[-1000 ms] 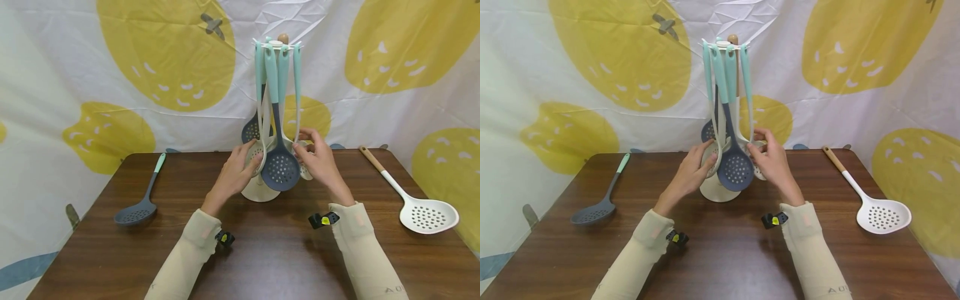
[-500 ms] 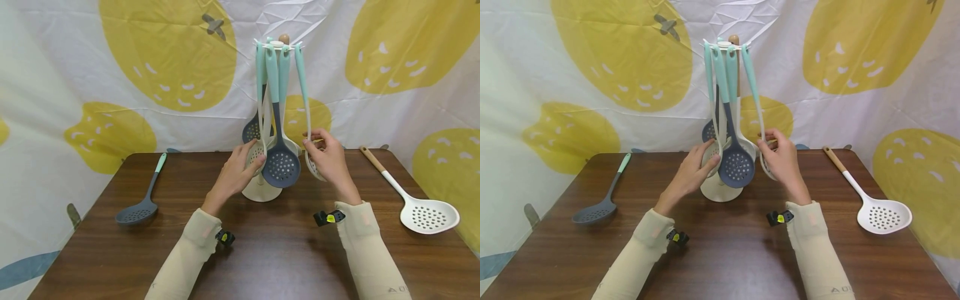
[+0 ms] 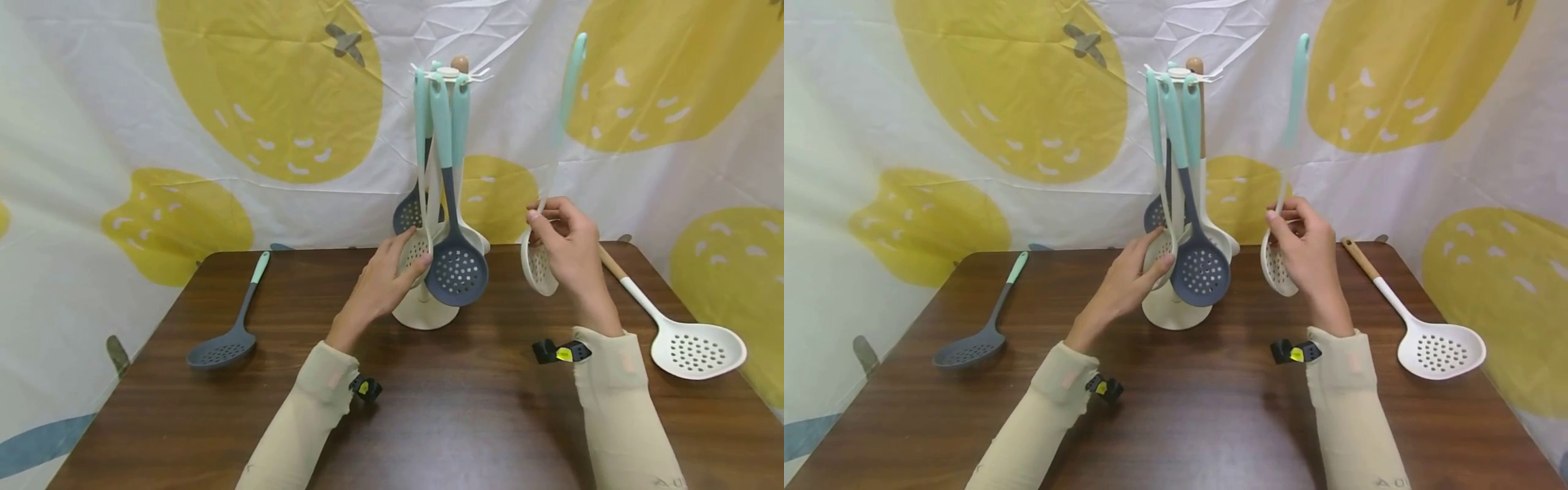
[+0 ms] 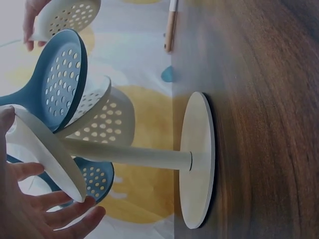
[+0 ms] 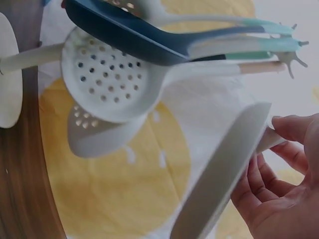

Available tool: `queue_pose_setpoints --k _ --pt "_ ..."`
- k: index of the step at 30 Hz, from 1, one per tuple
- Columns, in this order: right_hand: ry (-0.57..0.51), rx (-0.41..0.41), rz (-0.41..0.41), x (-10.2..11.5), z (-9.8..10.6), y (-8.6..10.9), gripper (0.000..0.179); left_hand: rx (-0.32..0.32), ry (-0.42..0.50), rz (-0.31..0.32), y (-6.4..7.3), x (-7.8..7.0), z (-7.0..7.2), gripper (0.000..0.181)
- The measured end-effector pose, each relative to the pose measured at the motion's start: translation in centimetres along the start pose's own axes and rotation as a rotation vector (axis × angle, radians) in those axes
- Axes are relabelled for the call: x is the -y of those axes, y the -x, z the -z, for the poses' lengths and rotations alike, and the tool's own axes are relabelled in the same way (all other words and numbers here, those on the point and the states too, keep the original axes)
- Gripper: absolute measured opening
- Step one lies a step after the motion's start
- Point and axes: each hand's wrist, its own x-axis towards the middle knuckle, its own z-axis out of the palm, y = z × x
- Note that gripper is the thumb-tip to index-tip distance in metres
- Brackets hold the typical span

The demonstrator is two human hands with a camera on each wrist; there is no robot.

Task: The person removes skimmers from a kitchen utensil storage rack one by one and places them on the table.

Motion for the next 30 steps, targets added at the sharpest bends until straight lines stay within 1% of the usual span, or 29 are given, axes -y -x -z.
queue_pose_setpoints --k 2,5,9,11,13,16,19,21,23,27,30 --pt "-0.005 -0.005 -0.001 0.0 0.7 0.0 0.026 0.003 0.007 -0.001 0.0 -0.1 0.0 0.082" --pt "0.004 -0.023 -0.021 -0.1 1.9 0.1 0.019 0.007 0.016 -0.001 -0.1 -0.1 -0.1 0.081" --pt "0.009 -0.028 -0.094 -0.5 3.5 0.4 0.006 0.012 0.012 0.001 -0.1 -0.1 -0.1 0.083" --pt "0.044 -0.018 -0.131 -0.9 4.3 0.8 0.009 0.012 0.009 0.0 -0.1 -0.1 -0.1 0.083" --pt "0.105 0.007 -0.177 -1.5 5.3 1.3 0.018 0.01 0.005 -0.001 -0.1 0.0 0.0 0.083" --pt "0.231 0.063 -0.251 -2.3 7.0 2.0 0.032 0.006 0.005 0.0 0.0 0.0 0.2 0.081" --pt "0.388 0.153 -0.32 -3.3 8.8 2.7 0.042 0.011 0.009 0.004 0.0 0.0 0.3 0.077" --pt "0.491 0.224 -0.334 -3.9 9.7 3.1 0.043 0.012 0.013 0.01 0.0 0.0 0.4 0.076" --pt "0.585 0.285 -0.326 -4.6 10.4 3.5 0.043 0.015 0.016 0.015 0.1 0.0 0.5 0.074" --pt "0.665 0.382 -0.332 -5.6 11.4 4.1 0.04 0.021 0.022 0.009 -0.1 0.0 0.5 0.074" --pt "0.666 0.443 -0.385 -6.3 11.8 4.5 0.04 0.029 0.024 0.001 -0.3 -0.1 0.4 0.075"
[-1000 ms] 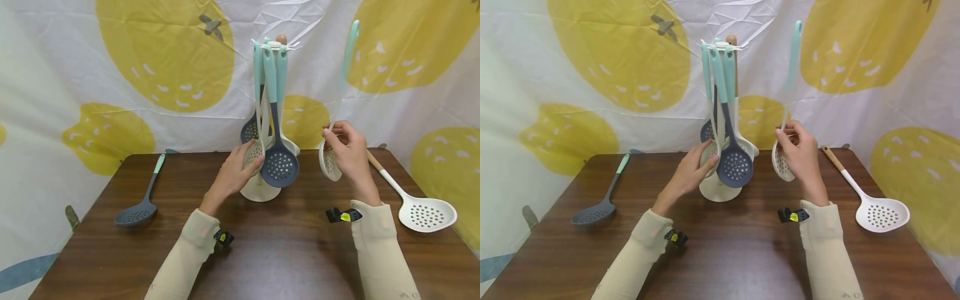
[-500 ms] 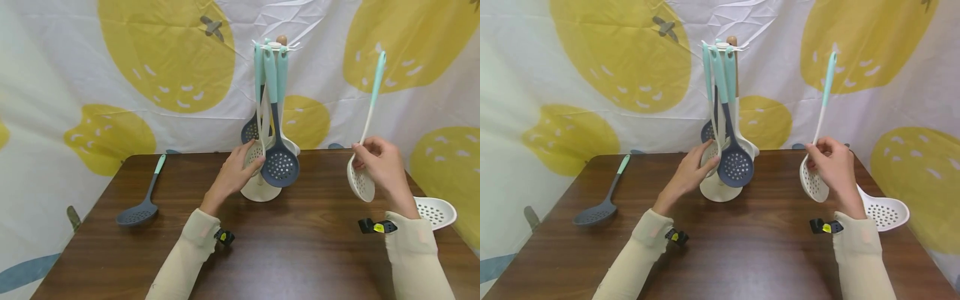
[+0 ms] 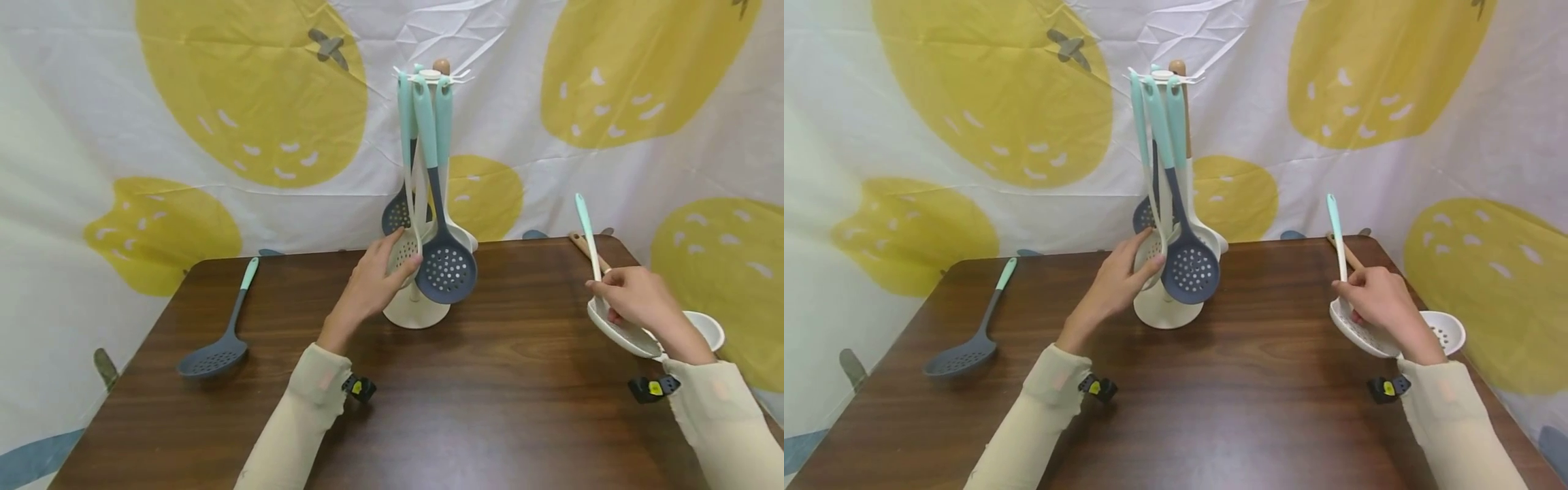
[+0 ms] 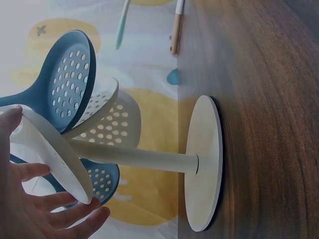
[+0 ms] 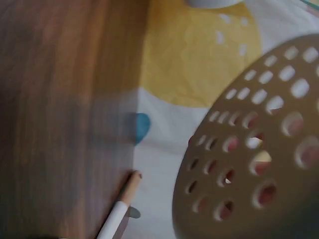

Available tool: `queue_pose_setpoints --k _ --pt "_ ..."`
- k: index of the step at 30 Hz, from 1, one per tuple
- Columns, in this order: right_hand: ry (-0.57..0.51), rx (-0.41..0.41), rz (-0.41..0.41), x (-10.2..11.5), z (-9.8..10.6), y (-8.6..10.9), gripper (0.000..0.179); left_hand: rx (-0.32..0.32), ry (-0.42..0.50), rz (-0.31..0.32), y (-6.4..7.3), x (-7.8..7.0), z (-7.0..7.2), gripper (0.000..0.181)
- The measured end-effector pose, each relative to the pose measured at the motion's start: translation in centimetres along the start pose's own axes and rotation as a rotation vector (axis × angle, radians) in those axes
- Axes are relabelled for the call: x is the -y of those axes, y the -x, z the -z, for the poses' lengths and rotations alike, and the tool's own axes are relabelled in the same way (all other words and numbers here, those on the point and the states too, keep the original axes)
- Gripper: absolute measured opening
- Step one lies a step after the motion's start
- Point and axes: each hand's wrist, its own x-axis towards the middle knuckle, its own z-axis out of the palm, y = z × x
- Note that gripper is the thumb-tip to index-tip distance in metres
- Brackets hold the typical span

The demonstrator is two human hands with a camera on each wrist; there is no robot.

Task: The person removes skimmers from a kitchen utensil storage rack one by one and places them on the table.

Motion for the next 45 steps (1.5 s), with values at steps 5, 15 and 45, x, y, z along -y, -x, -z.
queue_pose_setpoints --k 5,15,45 --pt "-0.017 0.064 -0.034 -0.7 -0.7 -0.4 0.04 0.002 -0.001 -0.002 -0.1 0.0 0.0 0.075" --pt "0.047 0.173 -0.052 -1.0 -1.5 -0.6 0.035 0.004 0.008 -0.009 -0.2 0.2 -0.1 0.076" --pt "0.154 0.25 -0.102 -2.3 -2.4 -5.6 0.027 0.008 0.002 0.009 -0.1 0.0 0.0 0.074"
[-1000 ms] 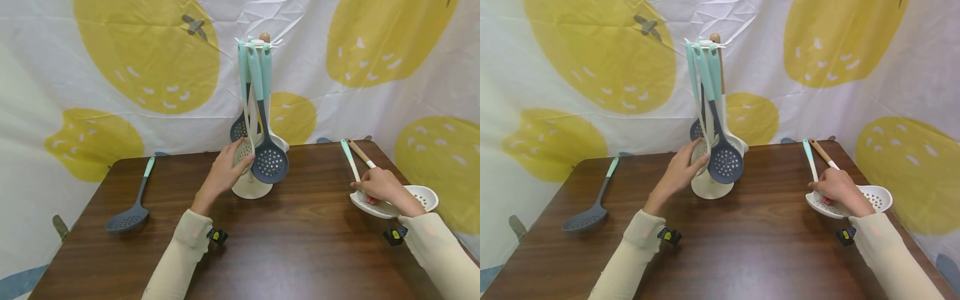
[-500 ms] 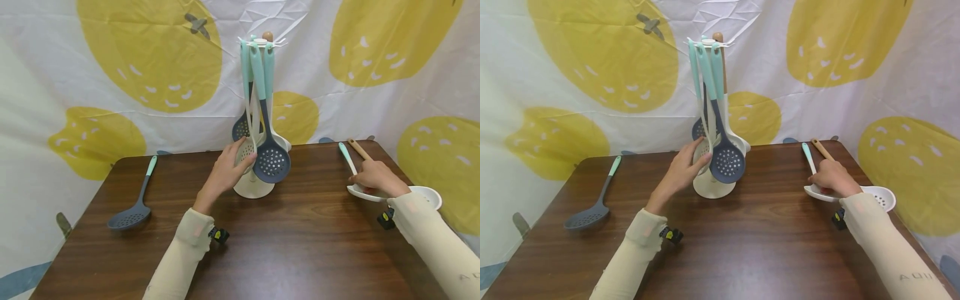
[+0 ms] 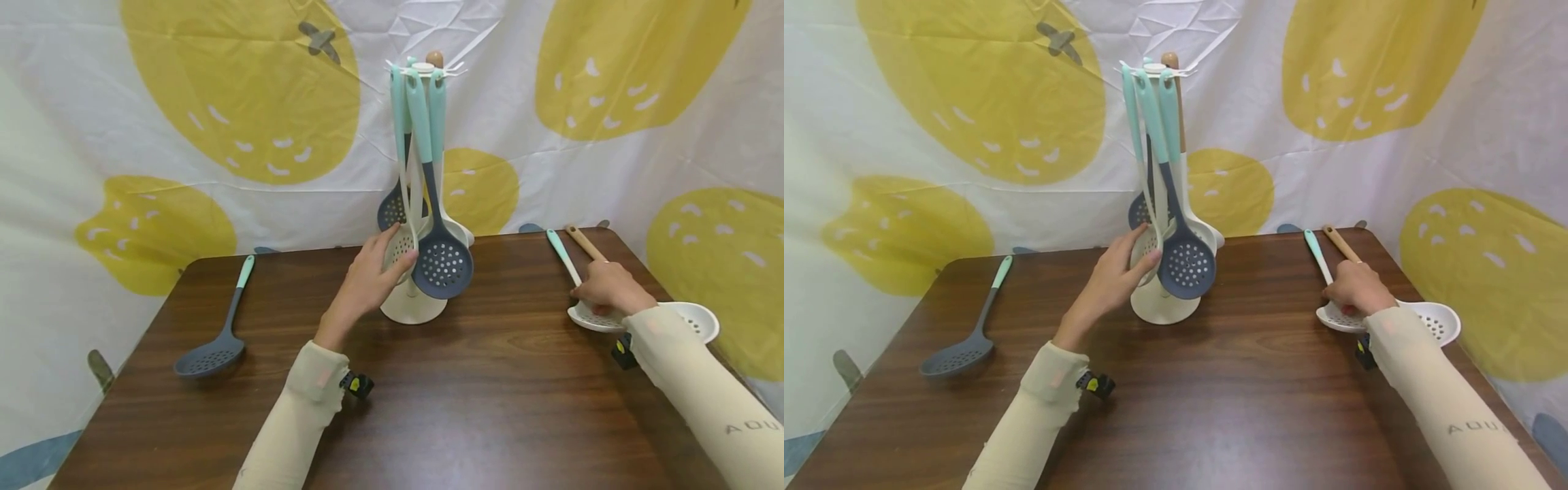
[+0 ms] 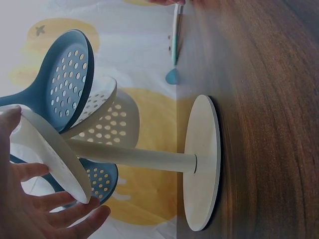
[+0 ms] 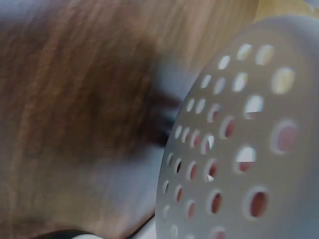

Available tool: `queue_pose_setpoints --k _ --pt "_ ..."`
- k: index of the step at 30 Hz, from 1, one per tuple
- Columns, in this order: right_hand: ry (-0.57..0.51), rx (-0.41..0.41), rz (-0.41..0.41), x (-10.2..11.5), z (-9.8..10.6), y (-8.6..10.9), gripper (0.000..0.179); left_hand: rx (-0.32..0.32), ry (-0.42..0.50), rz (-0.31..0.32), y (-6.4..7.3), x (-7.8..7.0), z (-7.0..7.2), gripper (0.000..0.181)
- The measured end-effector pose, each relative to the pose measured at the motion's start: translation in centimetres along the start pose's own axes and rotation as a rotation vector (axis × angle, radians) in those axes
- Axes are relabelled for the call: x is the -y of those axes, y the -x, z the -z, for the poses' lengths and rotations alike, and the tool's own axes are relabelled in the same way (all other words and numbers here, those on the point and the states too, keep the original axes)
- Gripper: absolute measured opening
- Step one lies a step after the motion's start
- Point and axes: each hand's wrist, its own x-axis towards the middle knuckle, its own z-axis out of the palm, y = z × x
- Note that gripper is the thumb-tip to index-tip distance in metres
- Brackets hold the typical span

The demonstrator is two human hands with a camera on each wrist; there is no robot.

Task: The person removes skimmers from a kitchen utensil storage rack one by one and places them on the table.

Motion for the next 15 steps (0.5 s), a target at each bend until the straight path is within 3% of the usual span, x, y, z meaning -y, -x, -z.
queue_pose_setpoints --k 15 --pt "-0.017 -0.008 -0.013 -0.22 -0.26 -0.01 0.03 -0.002 0.013 -0.023 -0.02 0.09 -0.06 0.08"
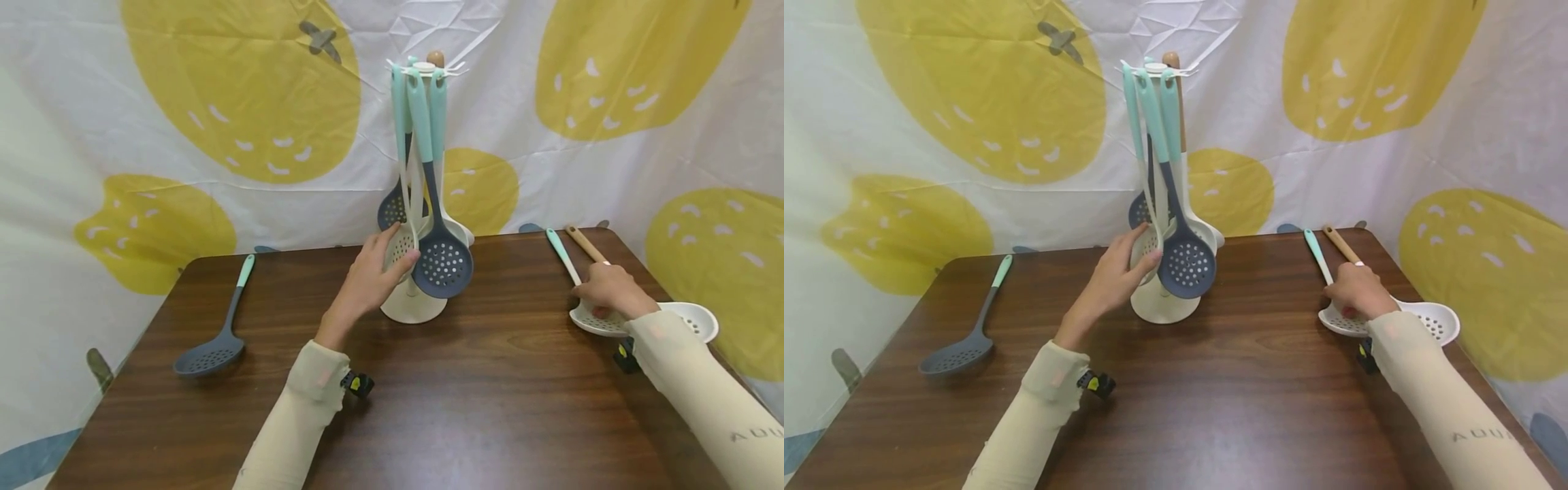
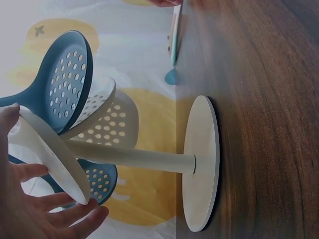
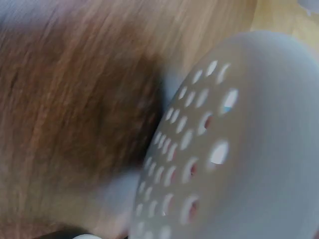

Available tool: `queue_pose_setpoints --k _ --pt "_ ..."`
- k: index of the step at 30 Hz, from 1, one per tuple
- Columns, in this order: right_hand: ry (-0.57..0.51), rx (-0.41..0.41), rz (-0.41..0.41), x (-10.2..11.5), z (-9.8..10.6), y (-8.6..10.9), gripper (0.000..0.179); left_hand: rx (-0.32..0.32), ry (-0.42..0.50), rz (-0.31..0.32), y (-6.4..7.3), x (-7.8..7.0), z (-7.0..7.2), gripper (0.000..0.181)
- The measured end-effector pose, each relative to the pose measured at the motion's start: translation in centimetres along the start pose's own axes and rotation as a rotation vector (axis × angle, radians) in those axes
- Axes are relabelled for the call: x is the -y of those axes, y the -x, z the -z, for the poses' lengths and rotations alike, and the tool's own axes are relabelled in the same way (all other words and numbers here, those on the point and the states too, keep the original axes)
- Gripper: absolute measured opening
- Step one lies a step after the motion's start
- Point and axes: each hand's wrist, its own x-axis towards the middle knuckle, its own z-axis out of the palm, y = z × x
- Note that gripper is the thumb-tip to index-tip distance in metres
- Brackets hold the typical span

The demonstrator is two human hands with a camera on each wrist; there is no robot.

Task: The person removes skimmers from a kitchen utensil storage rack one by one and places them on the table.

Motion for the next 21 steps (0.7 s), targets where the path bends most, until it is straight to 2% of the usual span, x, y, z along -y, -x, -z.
queue_pose_setpoints --k 6,12,18,21 --pt "-0.026 -0.051 0.069 2.0 0.6 0.8 0.041 0.001 0.015 -0.002 0.1 0.0 -0.1 0.09" --pt "-0.038 -0.122 0.142 6.4 2.0 1.8 0.047 0.004 0.024 0.008 0.2 0.2 0.0 0.09" --pt "-0.237 -0.136 0.184 10.8 2.8 3.2 0.047 -0.002 0.03 0.014 0.2 0.3 0.1 0.089" --pt "-0.307 -0.149 0.254 12.3 2.6 3.7 0.046 -0.015 0.035 0.006 0.0 0.1 0.0 0.088"
